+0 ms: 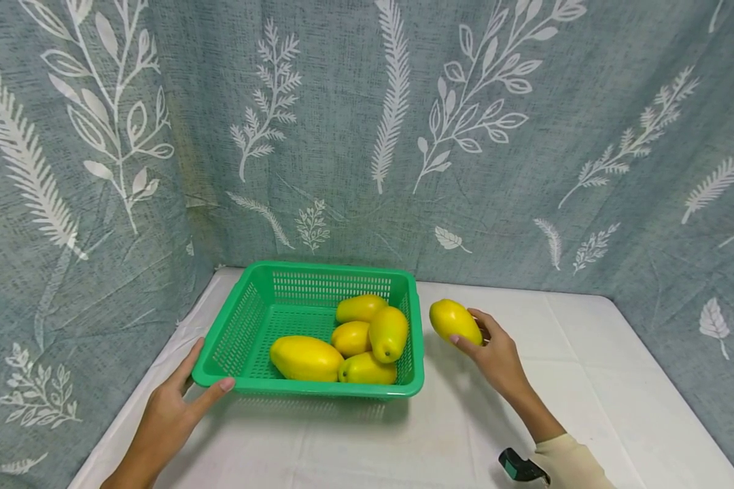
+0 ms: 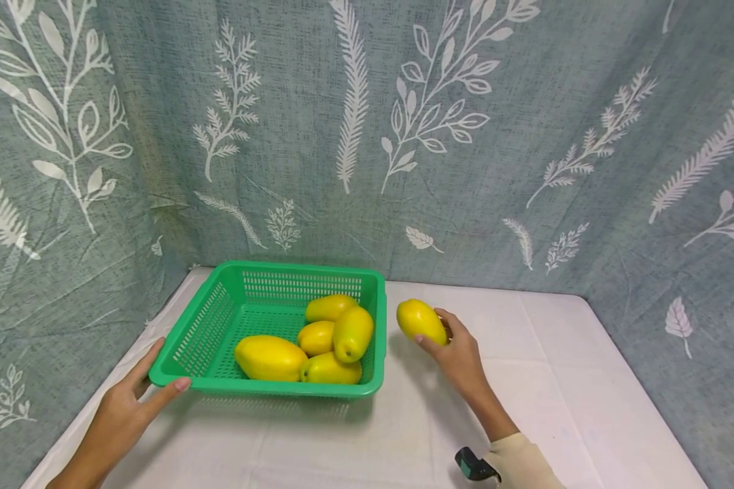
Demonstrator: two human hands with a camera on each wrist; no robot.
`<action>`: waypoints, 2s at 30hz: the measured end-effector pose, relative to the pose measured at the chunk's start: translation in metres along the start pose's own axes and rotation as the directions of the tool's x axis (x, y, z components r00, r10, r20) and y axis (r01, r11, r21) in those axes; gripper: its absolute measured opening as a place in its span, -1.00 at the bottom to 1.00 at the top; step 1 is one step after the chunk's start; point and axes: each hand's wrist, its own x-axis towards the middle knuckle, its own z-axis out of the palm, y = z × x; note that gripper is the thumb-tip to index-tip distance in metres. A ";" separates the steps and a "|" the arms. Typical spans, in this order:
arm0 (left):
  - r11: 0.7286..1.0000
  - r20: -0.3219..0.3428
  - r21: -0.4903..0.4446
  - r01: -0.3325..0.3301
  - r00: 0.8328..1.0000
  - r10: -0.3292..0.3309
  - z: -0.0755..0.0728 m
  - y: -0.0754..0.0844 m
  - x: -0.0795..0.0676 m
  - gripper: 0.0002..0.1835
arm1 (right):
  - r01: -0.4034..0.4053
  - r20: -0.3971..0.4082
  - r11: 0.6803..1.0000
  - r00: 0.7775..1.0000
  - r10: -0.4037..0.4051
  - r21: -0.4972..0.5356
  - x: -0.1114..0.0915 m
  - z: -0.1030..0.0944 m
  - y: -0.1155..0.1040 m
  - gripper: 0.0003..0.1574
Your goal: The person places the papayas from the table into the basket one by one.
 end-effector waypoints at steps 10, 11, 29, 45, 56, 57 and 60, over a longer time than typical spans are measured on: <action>1.000 0.016 -0.006 0.016 1.000 -0.016 -0.001 -0.002 0.001 0.06 | 0.020 -0.012 1.000 1.000 -0.019 0.015 -0.001 0.003 -0.010 -0.08; 1.000 0.015 -0.005 0.014 1.000 -0.014 -0.001 -0.002 0.001 0.06 | 0.019 -0.013 1.000 1.000 -0.019 0.020 -0.001 0.003 -0.011 -0.08; 1.000 0.001 0.002 -0.008 1.000 0.008 -0.001 -0.001 0.003 0.05 | 0.068 -0.008 0.996 0.998 -0.068 0.050 -0.007 0.007 -0.029 -0.09; 1.000 0.000 0.007 -0.006 1.000 0.006 -0.001 -0.002 0.002 0.04 | 0.124 0.014 0.989 0.992 -0.126 0.077 -0.012 0.011 -0.043 -0.09; 1.000 0.009 0.005 0.001 1.000 -0.001 -0.001 -0.003 0.003 0.04 | 0.157 0.033 0.982 0.986 -0.161 0.109 -0.015 0.016 -0.056 -0.12; 1.000 0.008 0.008 0.002 1.000 -0.002 -0.001 -0.004 0.003 0.04 | 0.161 0.036 0.981 0.985 -0.166 0.110 -0.015 0.017 -0.057 -0.12; 1.000 0.007 0.010 0.001 1.000 -0.001 -0.001 -0.004 0.002 0.05 | 0.171 0.042 0.979 0.983 -0.177 0.114 -0.016 0.018 -0.061 -0.13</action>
